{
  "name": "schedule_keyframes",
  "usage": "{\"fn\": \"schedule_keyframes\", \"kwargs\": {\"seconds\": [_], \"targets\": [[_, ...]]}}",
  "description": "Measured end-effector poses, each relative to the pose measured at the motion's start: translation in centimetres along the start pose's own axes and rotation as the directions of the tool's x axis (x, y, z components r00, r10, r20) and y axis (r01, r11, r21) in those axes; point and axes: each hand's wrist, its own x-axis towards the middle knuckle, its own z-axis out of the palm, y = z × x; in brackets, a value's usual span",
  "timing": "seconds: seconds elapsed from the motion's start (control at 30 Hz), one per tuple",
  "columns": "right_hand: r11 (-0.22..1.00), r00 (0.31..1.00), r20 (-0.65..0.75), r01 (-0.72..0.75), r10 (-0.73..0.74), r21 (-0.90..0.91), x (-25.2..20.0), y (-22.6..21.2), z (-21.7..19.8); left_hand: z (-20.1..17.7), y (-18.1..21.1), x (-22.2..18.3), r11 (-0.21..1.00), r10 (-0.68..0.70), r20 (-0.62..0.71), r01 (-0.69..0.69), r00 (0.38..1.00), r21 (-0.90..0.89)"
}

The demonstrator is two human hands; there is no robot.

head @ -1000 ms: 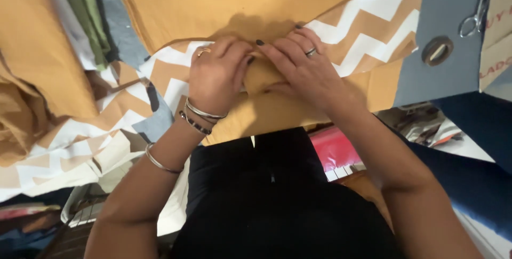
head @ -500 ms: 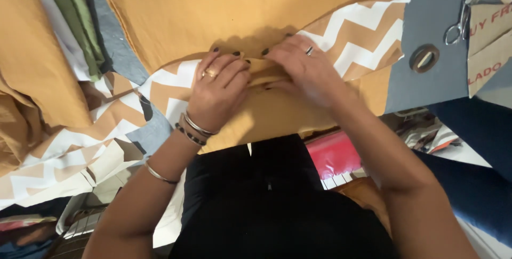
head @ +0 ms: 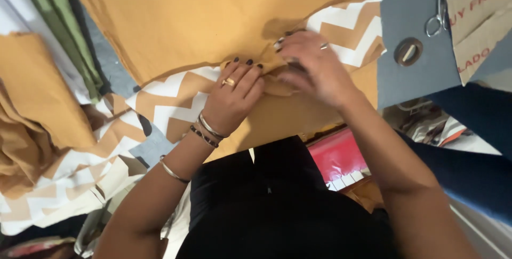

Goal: Folding and assembling fabric pieces to create a decorative bow for a pillow

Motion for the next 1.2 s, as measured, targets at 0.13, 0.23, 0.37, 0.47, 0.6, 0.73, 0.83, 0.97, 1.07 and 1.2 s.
{"fn": "schedule_keyframes", "kwargs": {"seconds": [0.13,0.23,0.37,0.47,0.6,0.73,0.83,0.97,1.07,1.2], "targets": [[0.940,0.950,-0.165,-0.291,0.263,-0.175,-0.7,-1.6,-1.6,-1.7,-0.1,1.0,0.995,0.055,0.152,-0.042,0.987,-0.086],[0.867,0.867,0.026,-0.495,0.497,-0.061,-0.8,-1.9,-0.1,-0.9,-0.2,0.5,0.997,0.017,0.138,-0.007,0.990,-0.078],[0.897,0.895,-0.054,-0.440,0.442,0.042,-0.8,-2.3,1.0,-0.5,-0.5,0.3,0.995,0.043,0.130,-0.031,0.991,-0.092],[0.898,0.889,-0.131,-0.439,0.439,0.032,-0.1,-2.8,-0.1,-0.8,-0.5,0.5,0.994,0.038,0.150,-0.022,0.988,-0.105],[0.834,0.897,-0.010,-0.416,0.443,-0.362,1.7,-1.7,-0.7,-1.2,-0.5,1.6,0.992,0.040,0.171,-0.018,0.985,-0.129],[0.838,0.951,0.049,-0.244,0.305,-0.489,2.3,-0.4,-1.9,-0.9,-0.8,1.4,0.991,0.076,0.181,-0.054,0.980,-0.121],[0.844,0.903,0.034,-0.387,0.429,-0.371,1.9,-1.8,-2.4,-0.8,-0.3,1.5,0.987,0.083,0.171,-0.057,0.982,-0.150],[0.863,0.884,-0.066,-0.467,0.464,-0.193,-1.9,-2.8,-1.3,-0.3,0.6,1.4,0.994,-0.037,0.063,0.043,0.997,-0.097],[0.834,0.842,-0.027,-0.537,0.538,-0.123,-4.0,-4.3,0.3,1.2,0.6,0.4,0.991,-0.088,0.016,0.089,0.996,-0.105],[0.783,0.792,-0.007,-0.606,0.611,-0.140,-6.2,-3.9,1.4,1.7,1.1,0.2,0.993,-0.115,0.027,0.115,0.993,0.014]]}}
